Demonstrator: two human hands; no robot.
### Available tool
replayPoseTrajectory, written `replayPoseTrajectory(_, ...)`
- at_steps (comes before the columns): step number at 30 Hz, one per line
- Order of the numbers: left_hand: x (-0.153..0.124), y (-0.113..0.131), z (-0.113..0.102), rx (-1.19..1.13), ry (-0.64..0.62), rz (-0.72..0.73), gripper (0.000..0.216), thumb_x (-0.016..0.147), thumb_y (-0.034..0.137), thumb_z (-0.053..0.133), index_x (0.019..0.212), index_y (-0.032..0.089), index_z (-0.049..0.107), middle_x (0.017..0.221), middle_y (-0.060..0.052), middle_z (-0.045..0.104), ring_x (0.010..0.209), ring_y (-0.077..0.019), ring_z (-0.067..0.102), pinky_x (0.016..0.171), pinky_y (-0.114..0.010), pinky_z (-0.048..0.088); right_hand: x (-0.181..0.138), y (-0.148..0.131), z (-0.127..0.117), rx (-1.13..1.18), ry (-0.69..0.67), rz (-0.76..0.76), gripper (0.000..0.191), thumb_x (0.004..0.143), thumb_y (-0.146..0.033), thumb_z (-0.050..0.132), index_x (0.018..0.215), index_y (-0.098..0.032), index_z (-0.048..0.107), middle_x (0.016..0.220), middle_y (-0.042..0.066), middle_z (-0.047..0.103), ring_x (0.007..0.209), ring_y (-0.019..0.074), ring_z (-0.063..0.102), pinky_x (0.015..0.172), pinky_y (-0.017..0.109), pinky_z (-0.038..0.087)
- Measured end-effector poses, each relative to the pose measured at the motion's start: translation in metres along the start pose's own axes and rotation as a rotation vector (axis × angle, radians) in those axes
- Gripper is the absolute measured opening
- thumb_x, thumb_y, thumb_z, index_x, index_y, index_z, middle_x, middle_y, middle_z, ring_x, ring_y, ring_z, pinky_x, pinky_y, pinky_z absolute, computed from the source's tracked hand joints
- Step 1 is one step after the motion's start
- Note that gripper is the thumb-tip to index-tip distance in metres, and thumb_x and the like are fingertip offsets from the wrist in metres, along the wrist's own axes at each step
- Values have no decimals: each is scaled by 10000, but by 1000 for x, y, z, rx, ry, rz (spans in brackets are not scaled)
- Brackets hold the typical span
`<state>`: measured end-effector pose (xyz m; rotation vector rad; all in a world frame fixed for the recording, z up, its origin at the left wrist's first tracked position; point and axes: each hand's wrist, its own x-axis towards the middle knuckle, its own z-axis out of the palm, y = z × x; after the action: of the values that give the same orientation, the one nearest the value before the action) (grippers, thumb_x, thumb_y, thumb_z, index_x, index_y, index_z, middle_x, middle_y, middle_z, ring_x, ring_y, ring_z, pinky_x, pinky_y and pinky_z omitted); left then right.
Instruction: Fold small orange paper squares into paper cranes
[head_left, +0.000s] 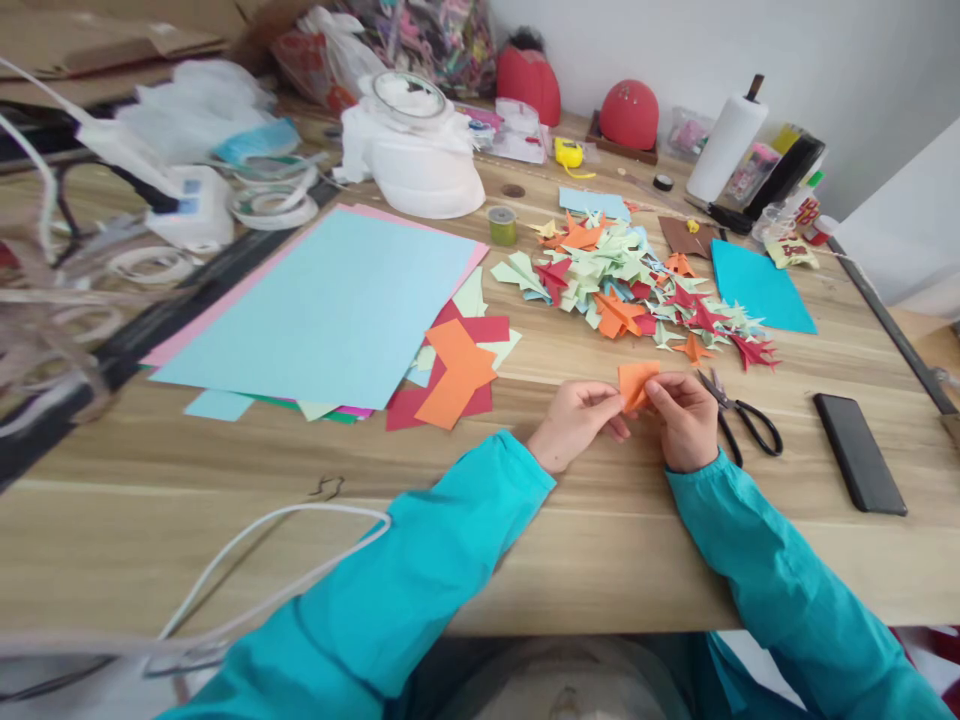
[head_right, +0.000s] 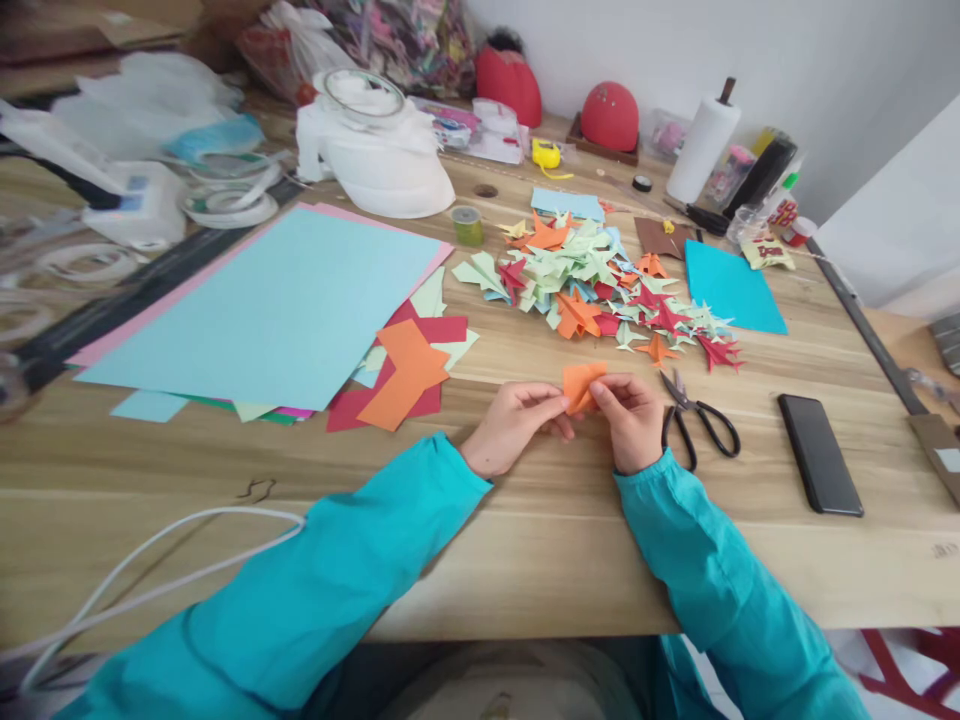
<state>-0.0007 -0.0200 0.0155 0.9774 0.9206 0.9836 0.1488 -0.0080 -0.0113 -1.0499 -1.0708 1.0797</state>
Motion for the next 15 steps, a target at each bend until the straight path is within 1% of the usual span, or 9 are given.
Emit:
replayPoseTrajectory(3,0,1,0,103,9,54,193,744,255,578,627,110,630,517,-24,610,502,-109,579,543,-216,485,0,0,1,-1,12,16,171,664,-282,741,756,-188,632,634,-29,633,533,94,576,509,227,480)
replayPoseTrajectory(6,0,1,1,201,32,102,181,744,211,567,602,115,626,513,-18,609,499,-102,572,522,-194,460,0,-1,2,5,43,24,180,649,-277,752,739,-186,626,634,-33,630,532,83,566,505,211,472)
replayPoseTrajectory(15,-1,2,3,219,40,48,119,736,158,574,657,106,646,510,-13,625,495,-105,593,521,-187,457,1,-1,3,5,69,26,221,627,-282,766,738,-175,608,629,-35,621,539,82,560,505,211,466)
